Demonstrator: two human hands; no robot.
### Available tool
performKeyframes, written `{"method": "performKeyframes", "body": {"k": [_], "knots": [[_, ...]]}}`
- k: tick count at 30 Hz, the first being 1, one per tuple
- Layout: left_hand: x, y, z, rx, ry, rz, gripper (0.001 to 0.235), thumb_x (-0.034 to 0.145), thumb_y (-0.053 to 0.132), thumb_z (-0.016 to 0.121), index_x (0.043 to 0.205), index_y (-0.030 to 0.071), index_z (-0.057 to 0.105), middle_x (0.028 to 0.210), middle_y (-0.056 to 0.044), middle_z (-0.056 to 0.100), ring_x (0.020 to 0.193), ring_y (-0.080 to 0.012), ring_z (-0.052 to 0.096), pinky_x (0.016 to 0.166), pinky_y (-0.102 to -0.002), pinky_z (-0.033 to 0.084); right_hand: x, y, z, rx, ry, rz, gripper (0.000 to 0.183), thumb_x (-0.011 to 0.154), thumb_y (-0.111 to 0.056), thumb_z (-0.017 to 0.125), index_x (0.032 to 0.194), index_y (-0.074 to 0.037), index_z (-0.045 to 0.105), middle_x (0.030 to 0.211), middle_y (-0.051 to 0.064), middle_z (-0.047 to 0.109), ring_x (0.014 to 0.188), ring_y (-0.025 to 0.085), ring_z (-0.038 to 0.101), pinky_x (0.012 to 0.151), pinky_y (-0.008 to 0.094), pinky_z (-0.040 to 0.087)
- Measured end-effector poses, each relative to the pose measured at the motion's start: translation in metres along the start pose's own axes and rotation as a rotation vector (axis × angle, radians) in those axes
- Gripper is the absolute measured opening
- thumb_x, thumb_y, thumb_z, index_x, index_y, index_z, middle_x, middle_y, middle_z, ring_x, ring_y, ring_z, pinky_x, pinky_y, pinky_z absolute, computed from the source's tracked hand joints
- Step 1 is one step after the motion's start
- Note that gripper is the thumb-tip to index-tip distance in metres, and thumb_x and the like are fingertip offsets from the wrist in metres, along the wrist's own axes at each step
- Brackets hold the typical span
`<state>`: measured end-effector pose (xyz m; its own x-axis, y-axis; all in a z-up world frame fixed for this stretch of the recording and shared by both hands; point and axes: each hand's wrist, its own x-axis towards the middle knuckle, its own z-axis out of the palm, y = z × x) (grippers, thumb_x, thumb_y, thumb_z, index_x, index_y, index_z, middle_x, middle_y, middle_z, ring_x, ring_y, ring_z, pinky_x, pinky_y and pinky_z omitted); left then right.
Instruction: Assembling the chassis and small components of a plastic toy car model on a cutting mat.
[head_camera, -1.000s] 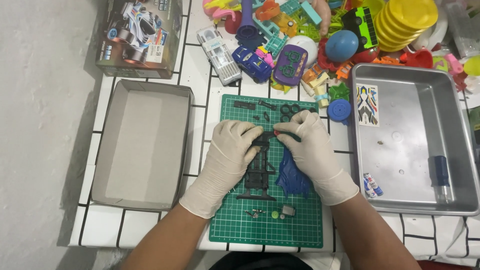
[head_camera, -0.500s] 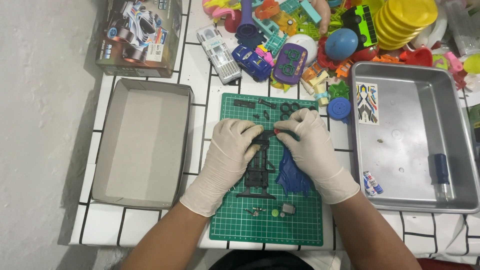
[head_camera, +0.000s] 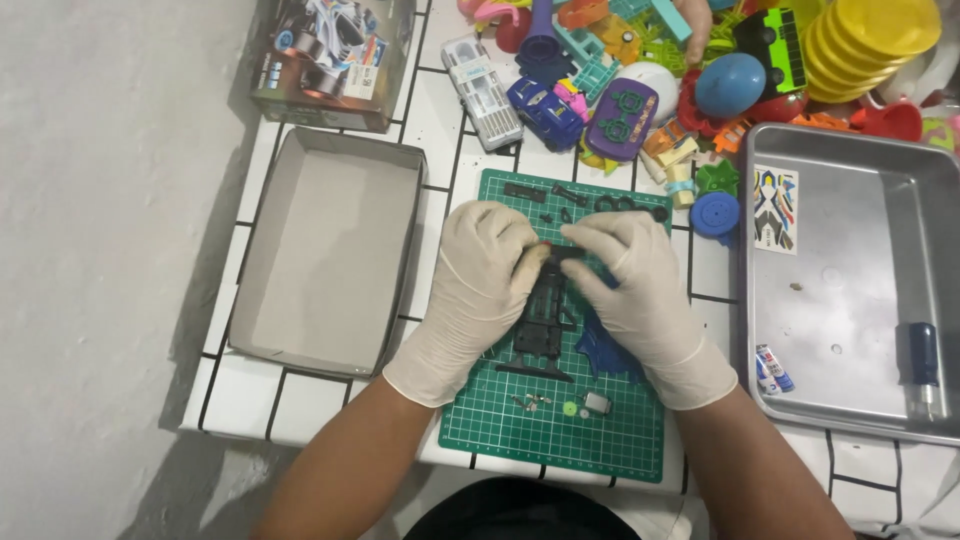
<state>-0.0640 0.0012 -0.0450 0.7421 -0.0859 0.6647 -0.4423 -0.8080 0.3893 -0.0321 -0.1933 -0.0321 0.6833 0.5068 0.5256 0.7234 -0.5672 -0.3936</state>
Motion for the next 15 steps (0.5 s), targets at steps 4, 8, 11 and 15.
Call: {"method": "performKeyframes", "body": {"k": [4,8,11,15], "knots": [[0.006,0.008,-0.050,0.165,-0.077,0.008,0.015,0.092,0.023,0.071,0.082,0.014,0.064,0.086,-0.003,0.057,0.097,-0.0265,0.057,0.090,-0.046,0.045,-0.004,0.012,-0.019,-0.041,0.107,0.060,0.022,0.095,-0.006,0.078,0.116,-0.011,0.074,0.106,0.007,0.062,0.106,0.026,0.058,0.094,0.039,0.045],[0.001,-0.007,-0.055,0.197,-0.296,-0.068,0.014,0.091,0.021,0.074,0.085,0.008,0.072,0.085,-0.009,0.059,0.095,-0.0300,0.056,0.099,-0.054,0.037,-0.005,0.017,-0.030,-0.079,0.153,0.188,0.022,0.094,0.001,0.078,0.114,-0.009,0.076,0.108,0.005,0.062,0.109,0.023,0.057,0.096,0.035,0.045],[0.000,-0.012,-0.048,0.370,-0.464,-0.009,0.013,0.080,0.028,0.081,0.083,0.016,0.078,0.083,-0.008,0.063,0.095,-0.0270,0.055,0.101,-0.055,0.032,-0.005,0.015,-0.034,-0.054,0.156,0.247,0.019,0.095,0.002,0.077,0.111,-0.007,0.077,0.106,0.005,0.061,0.107,0.022,0.055,0.094,0.034,0.044],[-0.002,-0.005,-0.046,0.427,-0.575,-0.026,0.016,0.078,0.029,0.082,0.085,0.015,0.081,0.085,-0.014,0.066,0.100,-0.0293,0.056,0.112,-0.065,0.019,-0.005,0.012,-0.036,-0.004,0.183,0.272,0.018,0.094,0.005,0.076,0.110,-0.006,0.077,0.105,0.007,0.060,0.107,0.024,0.054,0.095,0.035,0.043]]}}
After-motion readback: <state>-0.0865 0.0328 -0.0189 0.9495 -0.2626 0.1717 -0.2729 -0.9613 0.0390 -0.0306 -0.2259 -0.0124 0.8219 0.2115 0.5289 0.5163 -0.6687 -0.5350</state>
